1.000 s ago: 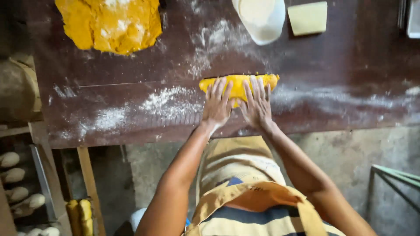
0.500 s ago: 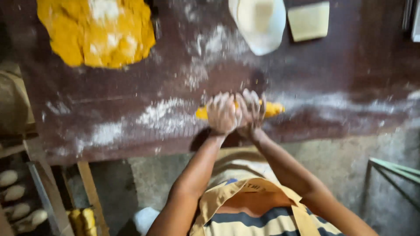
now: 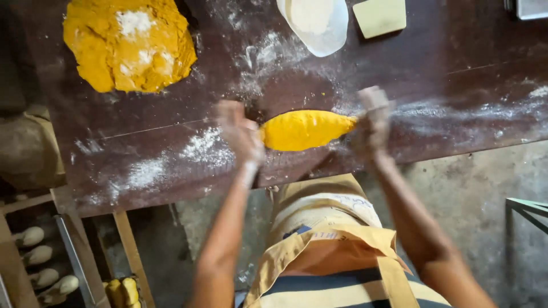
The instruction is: Rolling yellow dough into long ropes and placing small, uniform pieces onto a baking tray in a bakery.
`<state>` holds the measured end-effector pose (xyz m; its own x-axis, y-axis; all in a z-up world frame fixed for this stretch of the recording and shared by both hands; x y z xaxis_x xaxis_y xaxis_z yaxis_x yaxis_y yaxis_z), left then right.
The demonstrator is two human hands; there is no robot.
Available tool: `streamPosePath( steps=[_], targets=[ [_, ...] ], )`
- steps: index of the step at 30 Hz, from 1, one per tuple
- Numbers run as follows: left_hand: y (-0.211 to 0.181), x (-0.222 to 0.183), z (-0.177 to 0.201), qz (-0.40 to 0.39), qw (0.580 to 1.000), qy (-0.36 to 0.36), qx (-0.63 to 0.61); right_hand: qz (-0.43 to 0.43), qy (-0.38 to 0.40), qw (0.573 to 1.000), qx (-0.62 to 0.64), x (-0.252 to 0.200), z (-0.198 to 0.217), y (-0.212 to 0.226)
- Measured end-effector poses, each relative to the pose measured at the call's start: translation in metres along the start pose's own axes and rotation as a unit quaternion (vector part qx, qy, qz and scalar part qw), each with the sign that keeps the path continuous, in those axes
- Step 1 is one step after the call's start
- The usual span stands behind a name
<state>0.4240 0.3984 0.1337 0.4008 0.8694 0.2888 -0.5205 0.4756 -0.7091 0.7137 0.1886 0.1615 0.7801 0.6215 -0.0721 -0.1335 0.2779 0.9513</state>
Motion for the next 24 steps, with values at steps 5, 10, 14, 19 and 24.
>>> streamPosePath(
  steps=[5,10,14,19,24],
  targets=[
    [0.116,0.01,-0.019,0.074,0.973,-0.016,0.218,0.192,-0.125,0.682,-0.695,0.044,0.03,-0.115],
    [0.006,-0.003,-0.088,-0.024,0.99,-0.078,0.117,0.211,-0.023,0.975,-0.06,0.004,-0.072,-0.112],
    [-0.044,-0.021,-0.104,-0.049,0.988,-0.069,0.129,0.285,0.095,0.884,-0.359,-0.022,-0.13,-0.044],
    [-0.03,-0.004,-0.123,-0.078,0.965,-0.094,0.232,0.35,0.061,0.828,-0.434,0.015,-0.147,-0.053],
    [-0.024,-0.02,-0.123,-0.075,0.963,-0.071,0.249,0.377,0.046,0.808,-0.451,0.002,-0.142,-0.076]
  ],
)
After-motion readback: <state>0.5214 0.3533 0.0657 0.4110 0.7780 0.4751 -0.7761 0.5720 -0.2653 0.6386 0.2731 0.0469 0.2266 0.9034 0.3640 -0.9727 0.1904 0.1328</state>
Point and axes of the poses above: each hand's wrist, its own x-axis towards the middle knuckle, its own z-axis out of the back of the hand, y = z × x, the point moved 9 cm from there along x, towards the middle knuckle, and after that the axes turned 2 degrees about -y, right-handed, at the moved point
